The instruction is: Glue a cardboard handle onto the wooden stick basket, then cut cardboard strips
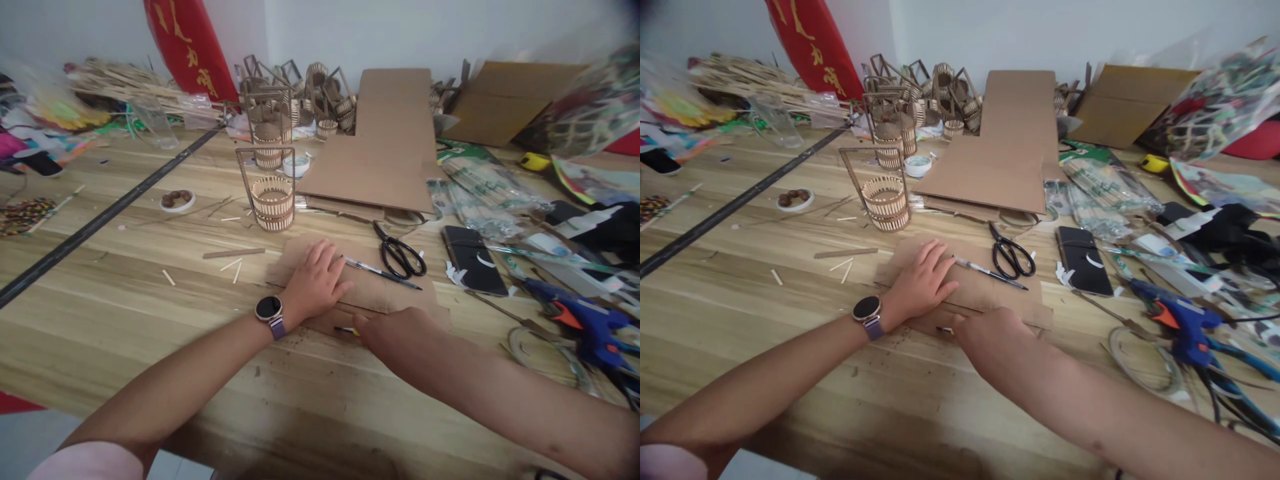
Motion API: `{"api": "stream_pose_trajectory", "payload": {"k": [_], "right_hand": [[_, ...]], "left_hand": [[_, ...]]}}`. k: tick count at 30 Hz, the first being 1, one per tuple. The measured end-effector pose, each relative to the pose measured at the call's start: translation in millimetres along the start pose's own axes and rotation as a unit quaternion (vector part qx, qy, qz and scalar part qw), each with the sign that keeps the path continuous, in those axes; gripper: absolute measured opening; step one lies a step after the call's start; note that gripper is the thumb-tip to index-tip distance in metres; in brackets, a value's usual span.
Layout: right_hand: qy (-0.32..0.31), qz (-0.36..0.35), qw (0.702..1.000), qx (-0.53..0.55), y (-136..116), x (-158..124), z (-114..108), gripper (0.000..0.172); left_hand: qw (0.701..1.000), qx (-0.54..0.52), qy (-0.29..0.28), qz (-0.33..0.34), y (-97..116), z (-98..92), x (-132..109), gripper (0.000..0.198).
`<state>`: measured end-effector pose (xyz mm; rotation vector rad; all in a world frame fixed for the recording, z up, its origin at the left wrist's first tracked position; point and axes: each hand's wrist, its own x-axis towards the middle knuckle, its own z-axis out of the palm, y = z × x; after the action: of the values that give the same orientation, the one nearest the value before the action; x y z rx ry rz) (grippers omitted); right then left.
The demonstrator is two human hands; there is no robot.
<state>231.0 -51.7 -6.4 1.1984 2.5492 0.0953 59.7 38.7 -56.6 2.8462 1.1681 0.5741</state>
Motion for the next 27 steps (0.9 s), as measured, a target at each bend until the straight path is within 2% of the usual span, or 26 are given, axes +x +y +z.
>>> {"api": "stream_pose_trajectory", "payload": {"k": [4,9,19,27], "right_hand": [[-0.018,0.0,1.0,-0.013,0,-2,5,0.035],[-0.011,0.015,0.999,-0.026,3,-4,11,0.035],[-0.087,0.041,0.995,0.006,6,-10,-9,0.031],[-0.055,0.041,0.998,-0.007,10,-18,4,0.035]], "left_hand": [[1.0,-0.002,-0.006,0.001,0,-1.1,0,0.051],[1.0,0.003,-0.004,0.0,0,-1.2,0,0.05],[1.0,-0.011,0.006,0.002,-1,-0.4,0,0.047],[1.0,-0.005,0.007,0.008,-1,1.7,0,0.047]]}}
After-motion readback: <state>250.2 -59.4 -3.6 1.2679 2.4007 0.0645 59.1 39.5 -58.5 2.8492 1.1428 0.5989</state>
